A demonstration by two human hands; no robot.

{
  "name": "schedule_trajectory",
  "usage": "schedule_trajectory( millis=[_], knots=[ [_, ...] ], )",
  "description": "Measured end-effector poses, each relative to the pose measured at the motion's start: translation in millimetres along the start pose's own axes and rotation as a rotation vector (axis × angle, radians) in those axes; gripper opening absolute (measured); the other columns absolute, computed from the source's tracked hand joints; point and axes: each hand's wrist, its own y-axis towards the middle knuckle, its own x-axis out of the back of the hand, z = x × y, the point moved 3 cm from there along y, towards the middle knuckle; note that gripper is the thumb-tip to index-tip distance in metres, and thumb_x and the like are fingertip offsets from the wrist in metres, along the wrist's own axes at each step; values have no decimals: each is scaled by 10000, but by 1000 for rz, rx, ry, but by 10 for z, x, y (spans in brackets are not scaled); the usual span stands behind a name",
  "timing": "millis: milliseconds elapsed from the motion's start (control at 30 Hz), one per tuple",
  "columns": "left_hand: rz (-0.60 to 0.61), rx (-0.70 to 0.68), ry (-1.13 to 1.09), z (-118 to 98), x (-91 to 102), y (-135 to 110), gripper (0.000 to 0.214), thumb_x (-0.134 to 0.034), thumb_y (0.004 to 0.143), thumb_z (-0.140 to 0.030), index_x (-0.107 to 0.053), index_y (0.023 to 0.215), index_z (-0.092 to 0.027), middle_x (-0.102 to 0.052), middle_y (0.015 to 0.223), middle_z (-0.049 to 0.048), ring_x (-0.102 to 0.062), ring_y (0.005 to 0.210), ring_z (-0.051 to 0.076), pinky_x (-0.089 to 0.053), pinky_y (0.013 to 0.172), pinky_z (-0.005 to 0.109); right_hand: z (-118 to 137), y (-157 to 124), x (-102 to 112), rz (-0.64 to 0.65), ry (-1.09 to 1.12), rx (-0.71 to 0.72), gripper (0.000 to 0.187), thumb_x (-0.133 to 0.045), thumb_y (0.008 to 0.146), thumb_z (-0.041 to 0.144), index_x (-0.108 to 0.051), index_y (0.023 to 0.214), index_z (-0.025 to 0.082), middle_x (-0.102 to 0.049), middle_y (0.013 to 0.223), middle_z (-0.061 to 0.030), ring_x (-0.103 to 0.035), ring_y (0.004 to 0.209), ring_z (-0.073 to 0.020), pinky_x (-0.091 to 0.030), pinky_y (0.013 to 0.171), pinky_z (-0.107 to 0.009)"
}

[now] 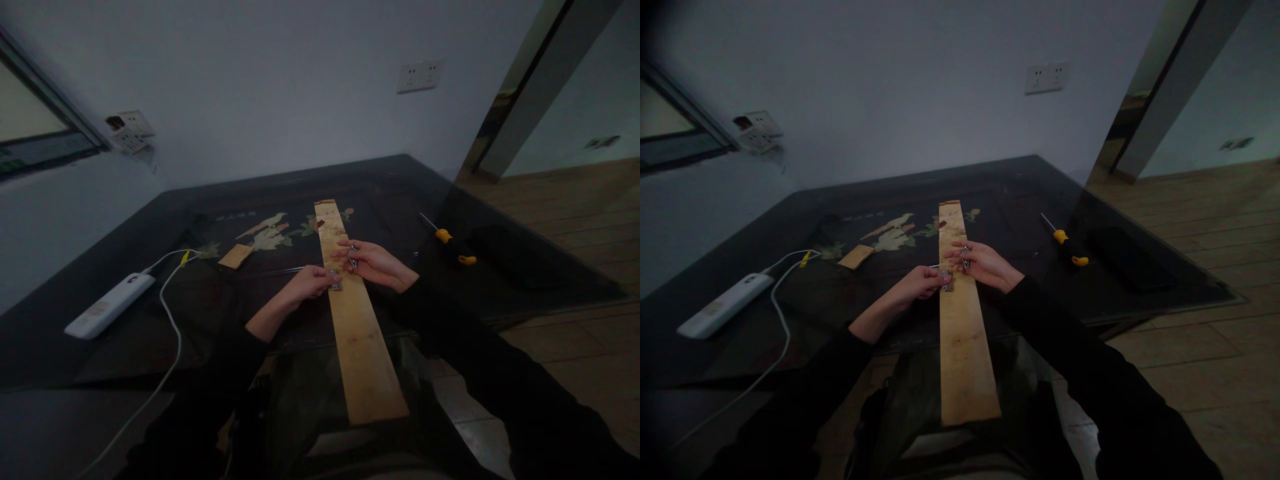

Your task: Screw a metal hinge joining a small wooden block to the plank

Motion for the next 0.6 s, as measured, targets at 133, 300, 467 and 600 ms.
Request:
schedule_trajectory(
  millis=[133,300,467,600],
  knots=[
    [17,-25,-11,4,-2,-2,367,-723,713,-454,-529,625,-155,-272,451,-107,-179,393,27,-69,433,222,7,-17,-19,2,-41,-12,233,-466,859,26,-545,1064,104,-687,903,-105,-593,630,-88,-439,577,-217],
    [4,-101,-24,-8,113,-35,411,-725,681,-516,-532,634,-157,-296,486,-95,-212,420,35,-103,453,221,-22,-26,-28,21,-183,-57,190,-461,925,140,-619,1020,94,-653,774,-52,-537,537,-65,-407,512,-200],
    [-179,-150,84,91,647,-170,435,-671,692,-573,-567,664,-152,-354,515,-72,-262,448,54,-160,466,219,-21,-12,-18,58,-323,-107,199,-493,907,156,-661,982,78,-595,670,-10,-465,469,-38,-336,442,-174],
    [-386,-144,270,298,1288,-423,445,-631,700,-591,-550,625,-160,-392,511,-57,-323,465,76,-210,480,221,23,21,-53,98,-436,-212,195,-536,847,101,-653,1001,85,-579,640,7,-519,512,-55,-375,471,-173]
  ],
)
